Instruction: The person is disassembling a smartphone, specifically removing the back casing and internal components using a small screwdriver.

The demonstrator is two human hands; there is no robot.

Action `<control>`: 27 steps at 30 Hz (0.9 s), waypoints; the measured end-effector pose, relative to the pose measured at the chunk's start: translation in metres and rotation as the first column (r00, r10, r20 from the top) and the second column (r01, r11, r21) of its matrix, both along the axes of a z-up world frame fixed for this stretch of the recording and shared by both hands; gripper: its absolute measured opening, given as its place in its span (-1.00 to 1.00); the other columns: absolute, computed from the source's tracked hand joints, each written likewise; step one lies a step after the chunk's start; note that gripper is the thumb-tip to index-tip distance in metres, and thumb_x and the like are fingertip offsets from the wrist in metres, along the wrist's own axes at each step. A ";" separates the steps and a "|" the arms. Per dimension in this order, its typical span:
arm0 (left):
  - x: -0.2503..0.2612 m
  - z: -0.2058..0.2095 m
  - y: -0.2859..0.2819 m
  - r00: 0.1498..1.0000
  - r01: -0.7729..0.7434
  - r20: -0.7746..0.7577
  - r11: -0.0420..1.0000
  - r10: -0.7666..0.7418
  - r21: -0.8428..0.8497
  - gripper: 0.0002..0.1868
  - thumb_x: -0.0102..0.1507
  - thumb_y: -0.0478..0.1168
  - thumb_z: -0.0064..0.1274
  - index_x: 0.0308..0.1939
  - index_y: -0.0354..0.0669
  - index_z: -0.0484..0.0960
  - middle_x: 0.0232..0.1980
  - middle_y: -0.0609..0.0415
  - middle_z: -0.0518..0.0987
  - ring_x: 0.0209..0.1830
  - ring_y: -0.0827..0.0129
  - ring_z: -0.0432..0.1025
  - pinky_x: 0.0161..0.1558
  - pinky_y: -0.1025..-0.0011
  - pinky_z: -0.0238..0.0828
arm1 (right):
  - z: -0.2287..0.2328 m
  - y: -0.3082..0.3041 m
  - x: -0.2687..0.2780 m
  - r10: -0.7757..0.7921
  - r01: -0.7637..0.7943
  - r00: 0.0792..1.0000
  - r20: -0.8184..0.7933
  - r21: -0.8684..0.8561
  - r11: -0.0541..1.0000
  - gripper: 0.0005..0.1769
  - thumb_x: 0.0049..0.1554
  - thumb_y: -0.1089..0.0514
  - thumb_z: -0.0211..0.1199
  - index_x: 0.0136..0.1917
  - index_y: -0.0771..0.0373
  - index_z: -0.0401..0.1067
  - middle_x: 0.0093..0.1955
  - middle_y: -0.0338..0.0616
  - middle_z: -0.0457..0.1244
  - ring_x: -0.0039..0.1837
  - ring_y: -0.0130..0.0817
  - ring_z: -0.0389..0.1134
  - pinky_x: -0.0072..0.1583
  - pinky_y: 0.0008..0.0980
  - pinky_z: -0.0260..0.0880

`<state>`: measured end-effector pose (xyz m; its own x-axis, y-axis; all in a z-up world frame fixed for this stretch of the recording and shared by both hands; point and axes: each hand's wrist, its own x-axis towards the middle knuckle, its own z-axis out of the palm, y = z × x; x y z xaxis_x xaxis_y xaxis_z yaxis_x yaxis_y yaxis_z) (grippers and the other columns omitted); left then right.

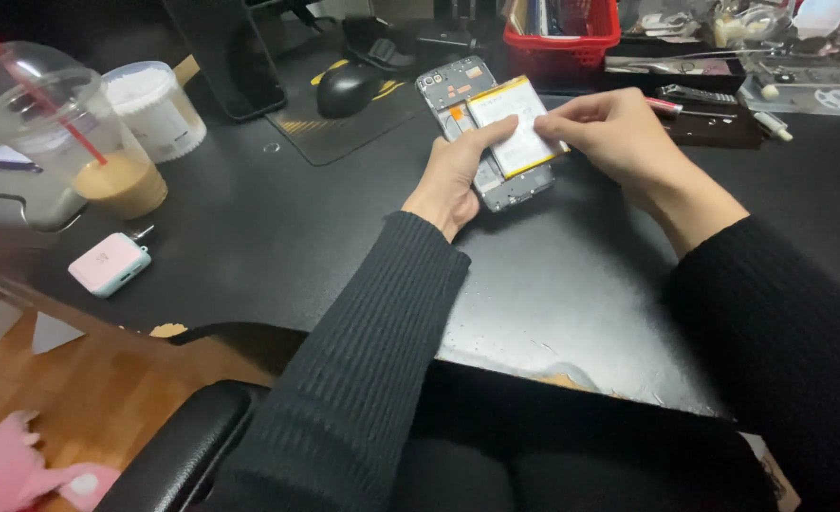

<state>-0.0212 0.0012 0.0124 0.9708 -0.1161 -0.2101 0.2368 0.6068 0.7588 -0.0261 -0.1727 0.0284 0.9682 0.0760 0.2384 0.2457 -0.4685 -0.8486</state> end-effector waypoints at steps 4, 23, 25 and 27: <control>0.002 -0.006 0.004 0.999 0.018 -0.042 1.000 -0.018 -0.001 -0.37 0.08 -0.33 0.24 0.27 -0.26 0.54 0.12 -0.21 0.65 0.01 -0.05 0.59 -0.06 0.12 0.58 | 0.011 0.012 -0.019 -0.020 0.033 0.990 -0.137 0.094 0.995 -0.83 0.18 0.11 0.34 0.02 0.18 0.61 -0.04 -0.25 0.44 -0.03 -0.58 0.37 0.08 -0.58 0.32; -0.011 0.015 0.030 0.797 -0.596 -0.045 0.772 0.603 -0.219 -0.59 0.18 0.00 0.10 -0.14 -0.30 0.49 -0.29 -0.17 0.61 -0.54 0.05 0.53 -0.50 0.13 0.49 | -0.038 0.032 0.016 -0.359 0.243 0.889 0.283 0.372 0.896 -0.87 0.12 0.11 0.33 -0.09 0.18 0.55 -0.10 -0.18 0.46 -0.05 -0.41 0.54 -0.21 -0.35 0.68; 0.000 0.008 0.037 0.727 -0.672 -0.100 0.676 0.679 -0.303 -0.57 0.19 -0.04 0.08 -0.07 -0.37 0.51 -0.25 -0.26 0.60 -0.49 -0.01 0.53 -0.44 0.11 0.56 | -0.037 0.039 0.012 -0.302 0.231 0.787 0.538 0.197 0.953 -0.88 0.16 0.19 0.31 -0.04 0.20 0.61 -0.16 -0.22 0.40 -0.13 -0.44 0.40 -0.17 -0.37 0.45; 0.003 0.007 0.043 0.650 -0.736 -0.161 0.563 0.742 -0.376 -0.54 0.21 -0.07 0.05 0.00 -0.43 0.53 -0.22 -0.36 0.58 -0.45 -0.07 0.52 -0.39 0.09 0.63 | -0.037 0.048 0.013 -0.178 0.253 0.645 0.743 0.013 0.967 -0.84 0.19 0.26 0.30 0.01 0.23 0.66 -0.23 -0.26 0.35 -0.22 -0.49 0.27 -0.12 -0.41 0.23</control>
<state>-0.0182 0.0445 0.0194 0.7565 0.5789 -0.3044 -0.4355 0.7931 0.4258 -0.0131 -0.1248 -0.0090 0.4715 -0.0564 0.8801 0.6521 -0.6496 -0.3909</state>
